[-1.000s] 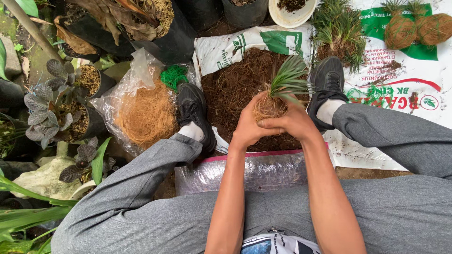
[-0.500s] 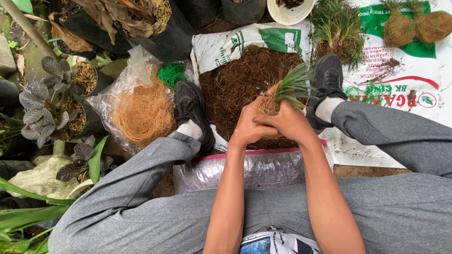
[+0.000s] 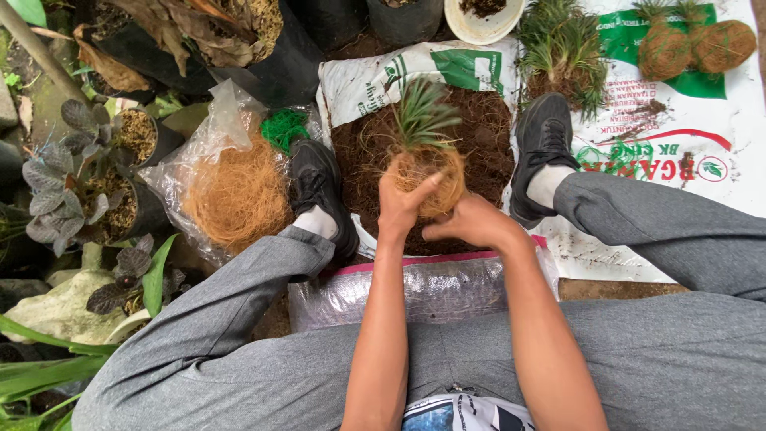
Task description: The person sits on the ground and wraps a small plant with a fibrous material, then secures it with green string. The person handles the plant, fibrous material, and string by hand.
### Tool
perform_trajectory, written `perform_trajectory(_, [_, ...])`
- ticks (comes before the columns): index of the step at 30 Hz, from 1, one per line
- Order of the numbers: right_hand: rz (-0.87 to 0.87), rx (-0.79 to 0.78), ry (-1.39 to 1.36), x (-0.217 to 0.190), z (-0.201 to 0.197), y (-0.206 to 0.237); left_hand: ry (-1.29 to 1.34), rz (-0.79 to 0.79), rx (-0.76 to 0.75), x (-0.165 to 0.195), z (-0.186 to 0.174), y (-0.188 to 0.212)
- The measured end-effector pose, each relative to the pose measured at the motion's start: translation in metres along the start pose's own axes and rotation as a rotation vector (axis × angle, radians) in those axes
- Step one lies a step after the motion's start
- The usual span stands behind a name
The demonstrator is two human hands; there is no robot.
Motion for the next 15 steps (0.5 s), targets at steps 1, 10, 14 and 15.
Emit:
perform_trajectory(1, [-0.101, 0.085, -0.207, -0.014, -0.002, -0.006, 0.044, 0.022, 0.003, 0.002, 0.0, 0.0])
perform_trajectory(10, [-0.363, 0.377, -0.17, -0.046, -0.031, 0.005, 0.139, -0.081, -0.125, -0.012, 0.01, 0.003])
perform_trajectory(14, [-0.259, 0.363, -0.107, -0.041, -0.034, 0.001, -0.007, 0.021, -0.2, -0.015, 0.013, 0.006])
perform_trajectory(15, [-0.234, 0.34, -0.081, -0.038, -0.036, 0.0, -0.073, 0.129, -0.205, -0.008, 0.016, 0.007])
Point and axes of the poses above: each hand's wrist, its own y-axis away from the middle knuckle, its own z-axis out of the palm, x = y × z, the point moved 10 cm from there along -y, towards the middle knuckle, and after that the axes turned 7 degrees about x, right-handed, at the moved point
